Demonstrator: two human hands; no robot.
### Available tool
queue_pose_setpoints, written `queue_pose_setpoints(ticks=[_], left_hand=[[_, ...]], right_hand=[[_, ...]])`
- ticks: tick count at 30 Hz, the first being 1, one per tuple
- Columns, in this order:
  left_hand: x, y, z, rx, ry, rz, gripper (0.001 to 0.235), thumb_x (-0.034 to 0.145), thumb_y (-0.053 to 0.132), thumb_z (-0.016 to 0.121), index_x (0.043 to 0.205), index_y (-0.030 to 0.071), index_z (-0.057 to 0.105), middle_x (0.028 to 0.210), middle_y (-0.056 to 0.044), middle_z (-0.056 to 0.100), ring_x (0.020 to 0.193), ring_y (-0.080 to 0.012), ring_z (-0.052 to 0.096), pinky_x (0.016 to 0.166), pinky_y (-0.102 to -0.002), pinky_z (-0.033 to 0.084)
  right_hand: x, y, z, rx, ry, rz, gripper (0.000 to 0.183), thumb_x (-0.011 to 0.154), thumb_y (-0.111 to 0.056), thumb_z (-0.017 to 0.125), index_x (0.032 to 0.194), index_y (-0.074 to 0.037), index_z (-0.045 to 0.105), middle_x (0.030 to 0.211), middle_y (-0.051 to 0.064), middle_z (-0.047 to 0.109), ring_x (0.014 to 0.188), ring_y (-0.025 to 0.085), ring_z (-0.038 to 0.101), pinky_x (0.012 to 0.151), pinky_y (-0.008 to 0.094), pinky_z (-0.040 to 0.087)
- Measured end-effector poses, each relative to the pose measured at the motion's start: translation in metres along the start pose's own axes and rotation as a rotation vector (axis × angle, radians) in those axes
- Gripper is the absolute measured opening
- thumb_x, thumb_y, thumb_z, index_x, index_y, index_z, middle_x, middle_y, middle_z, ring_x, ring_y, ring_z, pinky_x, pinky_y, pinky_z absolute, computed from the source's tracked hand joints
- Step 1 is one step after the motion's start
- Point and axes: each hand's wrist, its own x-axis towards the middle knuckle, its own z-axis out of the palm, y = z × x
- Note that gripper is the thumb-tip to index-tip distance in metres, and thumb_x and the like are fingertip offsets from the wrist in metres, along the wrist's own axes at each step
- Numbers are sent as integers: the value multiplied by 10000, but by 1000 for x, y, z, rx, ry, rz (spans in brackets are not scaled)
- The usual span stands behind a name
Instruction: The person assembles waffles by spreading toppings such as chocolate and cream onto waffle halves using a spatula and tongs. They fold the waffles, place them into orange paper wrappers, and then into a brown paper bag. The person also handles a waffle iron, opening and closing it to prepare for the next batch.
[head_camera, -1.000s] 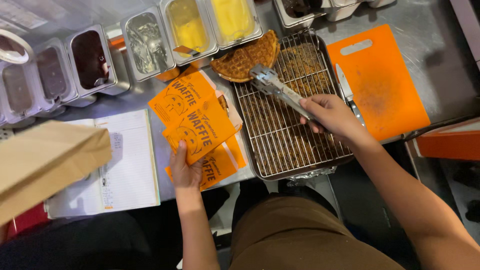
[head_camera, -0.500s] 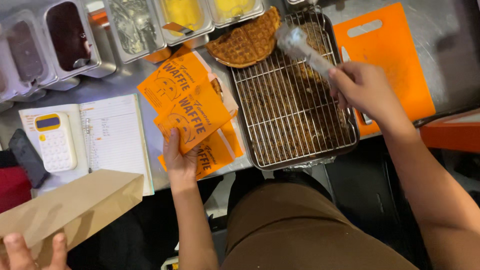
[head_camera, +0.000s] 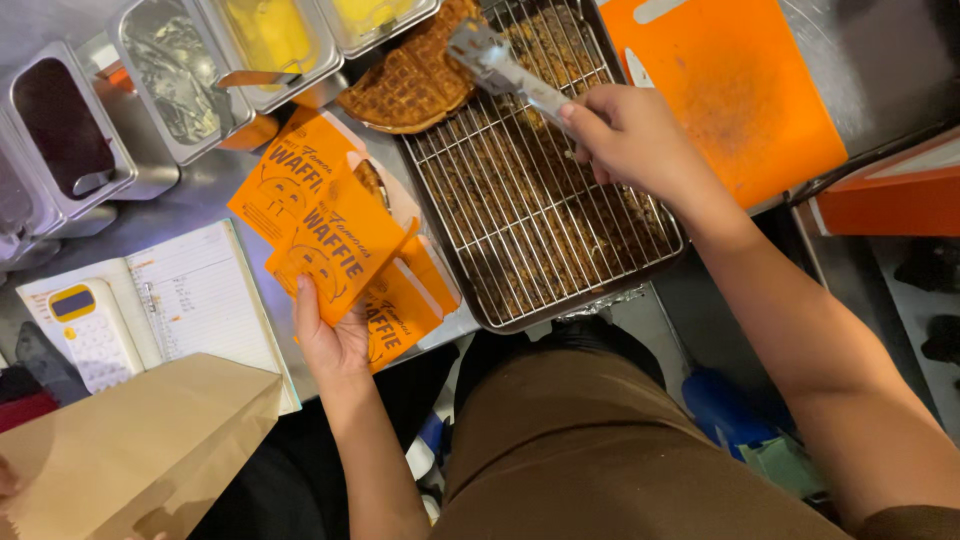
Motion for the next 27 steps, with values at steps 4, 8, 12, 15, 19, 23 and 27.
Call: queue_pose_setpoints(ticks=[4, 8, 12, 15, 19, 23, 27], left_hand=[[2, -3, -3, -160, 42, -31, 463, 1100, 184, 501, 1515, -6, 420, 1456, -206, 586, 1288, -341, 638, 1001, -480, 613], [2, -1, -2, -192, -1, -29, 467, 1113, 182, 499, 1529, -10, 410, 1477, -214, 575, 1314, -349, 620, 1030, -489, 595], [0, -1, -5, -211, 4, -54, 479, 1103, 207, 490, 1522, -7, 401, 1465, -215, 582, 1291, -352, 633, 999, -482, 607], [-1, 0, -10, -171, 12, -49, 483, 1117, 222, 490, 1527, -16, 399, 1442, -228, 595, 1242, -359, 661, 947, -464, 627], [-3, -4, -21, -151, 30, -42, 491, 1130, 240, 510, 1538, -15, 416, 1430, -223, 614, 1197, -352, 689, 898, -437, 640], [-5, -2, -18, -218, 26, -25, 505, 1123, 284, 524, 1534, 3, 438, 1417, -204, 633, 1169, -340, 713, 878, -429, 637], [-14, 10, -8, -273, -134, 20, 504, 1089, 354, 515, 1497, 62, 465, 1345, -178, 664, 1098, -295, 728, 924, -489, 631]], right_hand=[[-3, -3, -1, 142, -74, 38, 371, 1057, -333, 555, 981, 6, 687, 700, 28, 655, 504, 68, 575, 455, 258, 464], [-6, -5, -9, 39, -44, 22, 335, 1031, -341, 553, 1007, -34, 688, 697, 31, 663, 496, 76, 597, 452, 258, 489], [-7, -1, -23, -63, -115, 40, 415, 1045, -361, 541, 910, 9, 670, 666, 46, 655, 490, 98, 606, 448, 277, 479], [-14, -1, -29, -80, -164, 72, 377, 1024, -360, 540, 903, -34, 687, 632, 28, 636, 469, 100, 585, 437, 280, 471], [-13, -5, -20, -47, -198, 101, 451, 1045, -370, 534, 807, -5, 650, 597, 31, 597, 456, 96, 549, 423, 284, 432], [-14, -12, -4, 25, -180, 176, 433, 1042, -375, 543, 833, -7, 633, 613, 37, 596, 447, 91, 525, 399, 279, 409], [-14, -14, 3, 116, -130, 141, 344, 1024, -348, 551, 893, -48, 658, 642, 8, 621, 458, 65, 526, 393, 256, 400]])
